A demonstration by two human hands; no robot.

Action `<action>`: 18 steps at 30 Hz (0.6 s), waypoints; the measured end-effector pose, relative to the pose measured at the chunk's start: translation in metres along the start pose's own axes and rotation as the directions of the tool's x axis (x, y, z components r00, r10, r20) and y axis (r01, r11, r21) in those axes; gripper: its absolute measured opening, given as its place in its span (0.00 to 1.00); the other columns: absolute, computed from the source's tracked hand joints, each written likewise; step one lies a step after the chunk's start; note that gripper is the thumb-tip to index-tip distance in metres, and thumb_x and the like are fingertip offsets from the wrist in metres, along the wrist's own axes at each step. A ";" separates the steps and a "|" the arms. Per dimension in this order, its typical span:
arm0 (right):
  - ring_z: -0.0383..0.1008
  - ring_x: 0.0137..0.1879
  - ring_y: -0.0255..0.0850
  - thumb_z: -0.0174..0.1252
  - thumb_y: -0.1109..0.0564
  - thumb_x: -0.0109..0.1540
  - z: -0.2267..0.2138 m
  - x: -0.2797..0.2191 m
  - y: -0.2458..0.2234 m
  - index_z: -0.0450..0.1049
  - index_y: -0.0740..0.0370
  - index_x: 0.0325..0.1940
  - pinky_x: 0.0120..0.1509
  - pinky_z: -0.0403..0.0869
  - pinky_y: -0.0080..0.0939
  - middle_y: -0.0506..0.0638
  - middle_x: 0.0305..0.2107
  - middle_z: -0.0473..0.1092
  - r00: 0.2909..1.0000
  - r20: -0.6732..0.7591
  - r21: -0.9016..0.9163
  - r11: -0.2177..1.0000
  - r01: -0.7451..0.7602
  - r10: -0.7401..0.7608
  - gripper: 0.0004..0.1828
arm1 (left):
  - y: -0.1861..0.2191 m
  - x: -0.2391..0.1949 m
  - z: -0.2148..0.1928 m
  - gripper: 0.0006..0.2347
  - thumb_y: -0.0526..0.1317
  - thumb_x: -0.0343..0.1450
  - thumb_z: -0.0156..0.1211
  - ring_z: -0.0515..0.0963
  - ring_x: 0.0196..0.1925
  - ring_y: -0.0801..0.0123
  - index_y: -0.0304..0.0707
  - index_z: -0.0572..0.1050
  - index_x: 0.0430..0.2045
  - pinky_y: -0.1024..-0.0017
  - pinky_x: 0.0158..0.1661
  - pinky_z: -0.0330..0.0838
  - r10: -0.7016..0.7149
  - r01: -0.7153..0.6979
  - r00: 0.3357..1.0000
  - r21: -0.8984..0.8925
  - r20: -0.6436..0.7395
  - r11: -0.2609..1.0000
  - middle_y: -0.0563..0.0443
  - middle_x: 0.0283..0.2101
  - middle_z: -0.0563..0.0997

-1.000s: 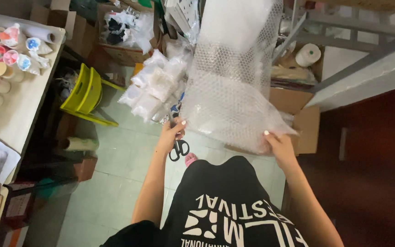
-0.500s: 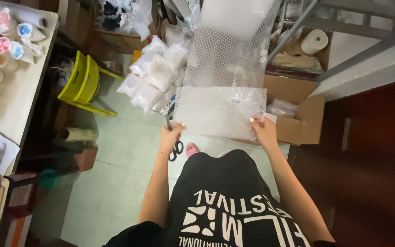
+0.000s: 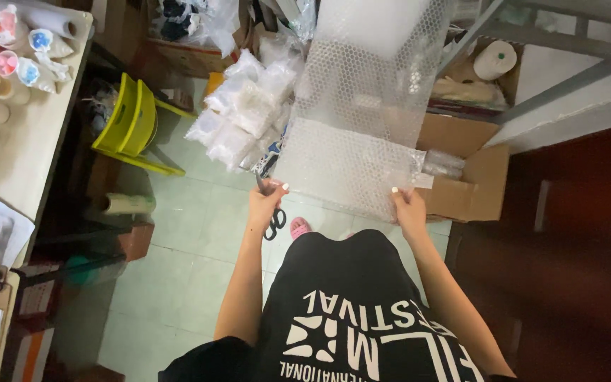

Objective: Cutting pieces of bubble wrap from a large roll using scissors.

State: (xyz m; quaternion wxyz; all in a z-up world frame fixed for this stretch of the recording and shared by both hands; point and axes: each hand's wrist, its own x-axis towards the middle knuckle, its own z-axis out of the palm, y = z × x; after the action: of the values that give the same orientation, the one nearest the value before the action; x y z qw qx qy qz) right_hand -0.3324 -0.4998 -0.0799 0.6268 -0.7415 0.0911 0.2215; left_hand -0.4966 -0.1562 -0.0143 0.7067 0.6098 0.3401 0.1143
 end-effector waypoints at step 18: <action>0.67 0.36 0.40 0.67 0.43 0.60 0.025 0.040 0.012 0.75 0.59 0.55 0.33 0.67 0.40 0.46 0.37 0.73 0.911 0.160 0.129 0.907 -0.401 0.380 0.26 | -0.031 0.011 -0.028 0.08 0.42 0.71 0.62 0.67 0.16 0.77 0.34 0.76 0.33 0.78 0.19 0.53 -0.080 0.082 0.997 -0.175 0.019 0.981 0.54 0.15 0.71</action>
State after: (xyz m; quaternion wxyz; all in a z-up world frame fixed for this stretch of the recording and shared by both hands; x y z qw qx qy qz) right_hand -0.3067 -0.4724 -0.1111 0.6312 -0.6398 0.2136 0.3828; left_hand -0.5134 -0.1352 -0.0480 0.7637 0.5315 0.3492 0.1113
